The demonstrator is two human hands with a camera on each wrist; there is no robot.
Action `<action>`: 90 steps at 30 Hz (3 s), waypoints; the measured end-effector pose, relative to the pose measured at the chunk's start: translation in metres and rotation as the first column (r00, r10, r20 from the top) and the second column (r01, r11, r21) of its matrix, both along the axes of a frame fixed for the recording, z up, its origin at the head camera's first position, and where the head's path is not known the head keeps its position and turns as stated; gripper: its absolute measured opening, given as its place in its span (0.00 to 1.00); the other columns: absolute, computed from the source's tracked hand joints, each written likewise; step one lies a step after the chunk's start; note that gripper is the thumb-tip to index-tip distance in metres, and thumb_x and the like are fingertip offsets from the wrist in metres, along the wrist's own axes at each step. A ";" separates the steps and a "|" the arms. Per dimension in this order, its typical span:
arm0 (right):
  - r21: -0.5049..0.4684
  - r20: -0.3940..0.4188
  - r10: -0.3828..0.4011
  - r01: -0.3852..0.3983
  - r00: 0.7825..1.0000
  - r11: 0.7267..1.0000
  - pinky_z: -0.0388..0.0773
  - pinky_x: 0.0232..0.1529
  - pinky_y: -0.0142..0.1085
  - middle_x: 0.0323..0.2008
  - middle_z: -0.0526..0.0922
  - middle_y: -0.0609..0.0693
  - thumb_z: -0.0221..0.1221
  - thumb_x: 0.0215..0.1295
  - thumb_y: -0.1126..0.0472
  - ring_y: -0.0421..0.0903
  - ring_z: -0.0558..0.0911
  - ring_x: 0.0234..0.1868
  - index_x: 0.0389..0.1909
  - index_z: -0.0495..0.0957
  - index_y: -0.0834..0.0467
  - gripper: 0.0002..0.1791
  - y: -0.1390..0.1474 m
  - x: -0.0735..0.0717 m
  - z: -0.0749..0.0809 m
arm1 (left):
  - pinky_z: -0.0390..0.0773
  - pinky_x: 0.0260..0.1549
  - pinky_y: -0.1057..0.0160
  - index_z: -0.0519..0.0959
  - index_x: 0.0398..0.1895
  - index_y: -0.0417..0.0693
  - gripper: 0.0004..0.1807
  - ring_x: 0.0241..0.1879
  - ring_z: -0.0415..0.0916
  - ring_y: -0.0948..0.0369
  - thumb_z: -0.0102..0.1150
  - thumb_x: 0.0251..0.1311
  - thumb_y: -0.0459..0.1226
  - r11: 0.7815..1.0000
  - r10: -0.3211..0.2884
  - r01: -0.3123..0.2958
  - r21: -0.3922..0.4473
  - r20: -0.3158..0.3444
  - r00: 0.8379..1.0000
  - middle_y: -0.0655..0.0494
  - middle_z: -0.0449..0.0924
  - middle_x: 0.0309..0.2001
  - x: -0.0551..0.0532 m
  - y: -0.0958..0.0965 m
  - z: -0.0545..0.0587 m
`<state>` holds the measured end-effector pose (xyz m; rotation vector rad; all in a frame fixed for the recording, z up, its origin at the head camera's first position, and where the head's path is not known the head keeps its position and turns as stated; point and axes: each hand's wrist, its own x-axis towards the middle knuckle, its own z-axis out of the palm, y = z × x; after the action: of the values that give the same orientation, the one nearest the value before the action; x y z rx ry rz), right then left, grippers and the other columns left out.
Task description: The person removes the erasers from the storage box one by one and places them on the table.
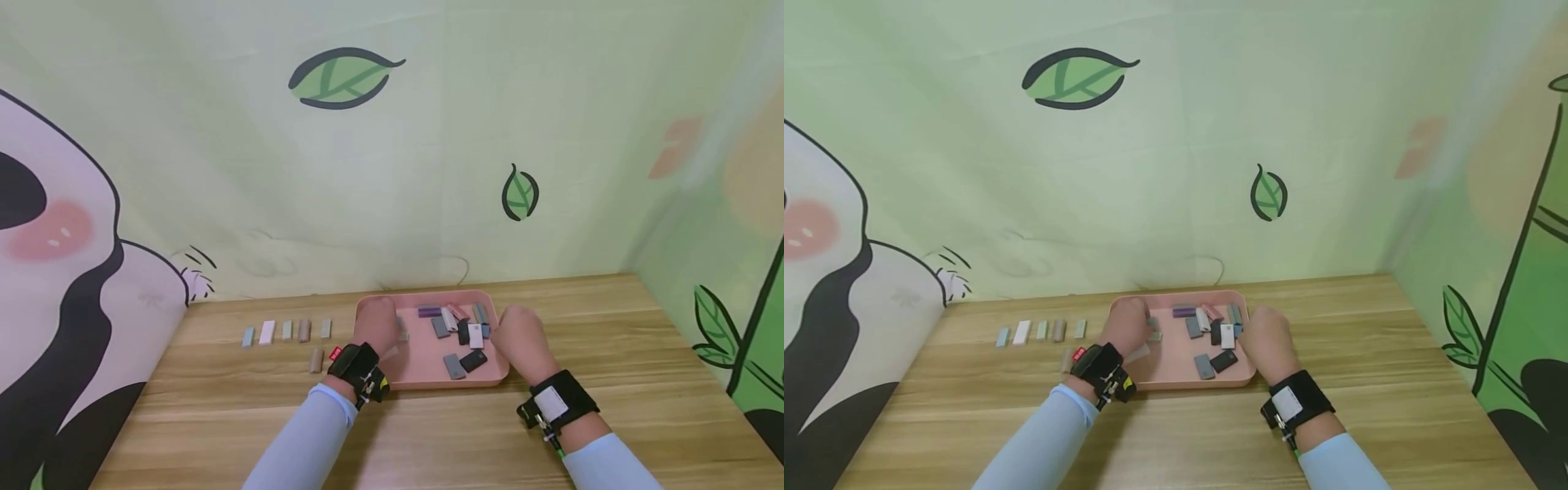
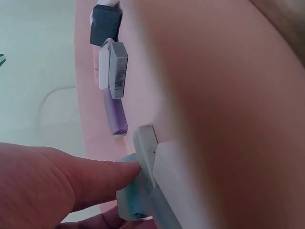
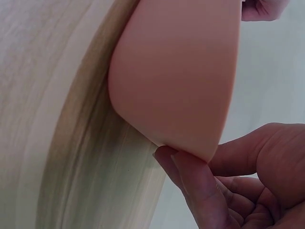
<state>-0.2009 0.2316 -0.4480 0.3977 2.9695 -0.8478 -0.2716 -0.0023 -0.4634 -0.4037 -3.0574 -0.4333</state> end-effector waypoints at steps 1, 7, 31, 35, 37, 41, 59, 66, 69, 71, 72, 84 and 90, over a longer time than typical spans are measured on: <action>-0.003 0.001 -0.001 0.001 1.000 1.000 0.63 0.14 0.31 0.12 0.69 0.49 0.56 0.54 0.68 0.45 0.73 0.15 0.13 0.75 0.61 0.12 0.000 0.000 0.000 | 0.69 0.29 0.64 0.78 0.24 0.44 0.06 0.22 0.70 0.61 0.60 0.56 0.36 1.000 -0.005 0.004 -0.007 -0.011 1.000 0.57 0.77 0.22 0.001 0.000 0.002; -0.025 0.018 -0.009 0.010 1.000 1.000 0.64 0.14 0.31 0.13 0.71 0.50 0.55 0.55 0.68 0.45 0.74 0.15 0.15 0.76 0.61 0.11 -0.001 0.001 -0.001 | 0.71 0.32 0.64 0.80 0.20 0.46 0.08 0.22 0.71 0.62 0.62 0.55 0.37 0.999 -0.019 0.017 -0.030 -0.063 0.998 0.58 0.78 0.20 0.007 -0.001 0.008; -0.023 0.029 -0.020 0.021 0.999 1.000 0.65 0.14 0.31 0.13 0.70 0.50 0.54 0.56 0.66 0.45 0.74 0.15 0.15 0.76 0.61 0.11 0.001 -0.001 -0.003 | 0.73 0.24 0.65 0.80 0.30 0.45 0.02 0.26 0.75 0.59 0.61 0.56 0.35 0.912 0.148 -0.136 0.388 -0.001 0.989 0.54 0.80 0.30 0.012 -0.060 0.050; -0.019 0.027 -0.012 0.013 1.000 1.000 0.65 0.14 0.31 0.13 0.71 0.50 0.55 0.56 0.66 0.45 0.74 0.15 0.15 0.76 0.61 0.12 0.001 -0.001 -0.002 | 0.73 0.22 0.65 0.80 0.32 0.42 0.06 0.25 0.75 0.59 0.62 0.55 0.36 0.906 0.197 -0.166 0.390 -0.041 0.979 0.51 0.81 0.30 0.013 -0.079 0.055; -0.017 0.029 -0.013 0.014 0.999 1.000 0.65 0.14 0.31 0.13 0.71 0.50 0.55 0.56 0.66 0.45 0.74 0.15 0.15 0.77 0.61 0.11 0.001 -0.001 -0.002 | 0.74 0.21 0.65 0.80 0.34 0.40 0.08 0.23 0.76 0.58 0.62 0.54 0.37 0.902 0.213 -0.178 0.393 -0.046 0.976 0.50 0.81 0.30 0.014 -0.089 0.056; -0.020 0.037 -0.017 0.018 0.999 1.000 0.65 0.15 0.31 0.13 0.71 0.50 0.55 0.57 0.66 0.46 0.75 0.15 0.16 0.77 0.61 0.11 0.001 -0.001 -0.002 | 0.72 0.19 0.64 0.80 0.38 0.40 0.13 0.22 0.76 0.59 0.62 0.55 0.41 0.901 0.251 -0.231 0.368 -0.005 0.968 0.49 0.82 0.31 0.017 -0.112 0.053; -0.005 0.027 -0.012 0.012 1.000 1.000 0.63 0.14 0.31 0.11 0.68 0.48 0.56 0.56 0.65 0.45 0.73 0.14 0.14 0.75 0.61 0.13 0.002 0.000 -0.001 | 0.68 0.15 0.65 0.81 0.16 0.38 0.13 0.16 0.69 0.59 0.68 0.44 0.39 0.890 0.324 -0.388 0.239 0.267 0.908 0.54 0.75 0.13 0.027 -0.169 0.037; 0.010 0.019 -0.001 0.000 1.000 1.000 0.62 0.15 0.31 0.10 0.67 0.47 0.56 0.56 0.65 0.45 0.72 0.14 0.12 0.74 0.60 0.14 0.001 0.000 0.000 | 0.67 0.17 0.64 0.79 0.16 0.40 0.10 0.19 0.68 0.58 0.67 0.43 0.37 0.889 0.333 -0.407 0.211 0.312 0.890 0.55 0.72 0.15 0.030 -0.168 0.033; -0.001 0.033 -0.007 0.007 0.999 1.000 0.63 0.15 0.31 0.11 0.67 0.47 0.56 0.56 0.65 0.45 0.73 0.14 0.12 0.75 0.60 0.14 0.001 0.000 0.000 | 0.66 0.15 0.64 0.76 0.14 0.42 0.12 0.17 0.67 0.59 0.68 0.43 0.38 0.894 0.341 -0.407 0.189 0.301 0.890 0.55 0.71 0.14 0.031 -0.168 0.031; -0.006 0.038 -0.008 0.008 0.999 1.000 0.63 0.15 0.31 0.11 0.67 0.48 0.56 0.57 0.64 0.45 0.73 0.14 0.13 0.75 0.60 0.14 0.000 0.001 0.000 | 0.65 0.15 0.64 0.76 0.13 0.43 0.13 0.18 0.67 0.58 0.69 0.42 0.39 0.898 0.348 -0.406 0.171 0.291 0.891 0.55 0.72 0.15 0.032 -0.167 0.030; -0.008 0.037 -0.006 0.006 0.999 1.000 0.63 0.15 0.31 0.11 0.67 0.48 0.56 0.57 0.65 0.45 0.73 0.14 0.13 0.75 0.60 0.14 0.000 0.000 0.000 | 0.65 0.15 0.64 0.76 0.13 0.43 0.13 0.18 0.67 0.58 0.69 0.42 0.39 0.899 0.350 -0.406 0.163 0.288 0.891 0.55 0.72 0.15 0.032 -0.167 0.030; -0.010 0.046 -0.021 0.022 0.999 1.000 0.63 0.15 0.31 0.12 0.68 0.49 0.55 0.59 0.64 0.45 0.73 0.15 0.15 0.76 0.61 0.13 0.000 0.000 0.000 | 0.64 0.14 0.63 0.73 0.13 0.43 0.13 0.17 0.66 0.58 0.67 0.43 0.38 0.905 0.357 -0.407 0.126 0.297 0.886 0.54 0.70 0.15 0.032 -0.167 0.024; -0.003 0.037 -0.017 0.018 0.999 1.000 0.63 0.15 0.31 0.12 0.68 0.49 0.55 0.59 0.64 0.45 0.73 0.15 0.15 0.76 0.61 0.13 0.000 0.000 -0.001 | 0.64 0.15 0.63 0.75 0.14 0.42 0.12 0.19 0.66 0.57 0.66 0.45 0.38 0.902 0.367 -0.417 0.110 0.313 0.876 0.53 0.70 0.16 0.031 -0.167 0.023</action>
<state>-0.2007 0.2315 -0.4485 0.4348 2.9348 -0.8376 -0.2401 -0.1693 -0.4400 0.3187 -3.2082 -0.7863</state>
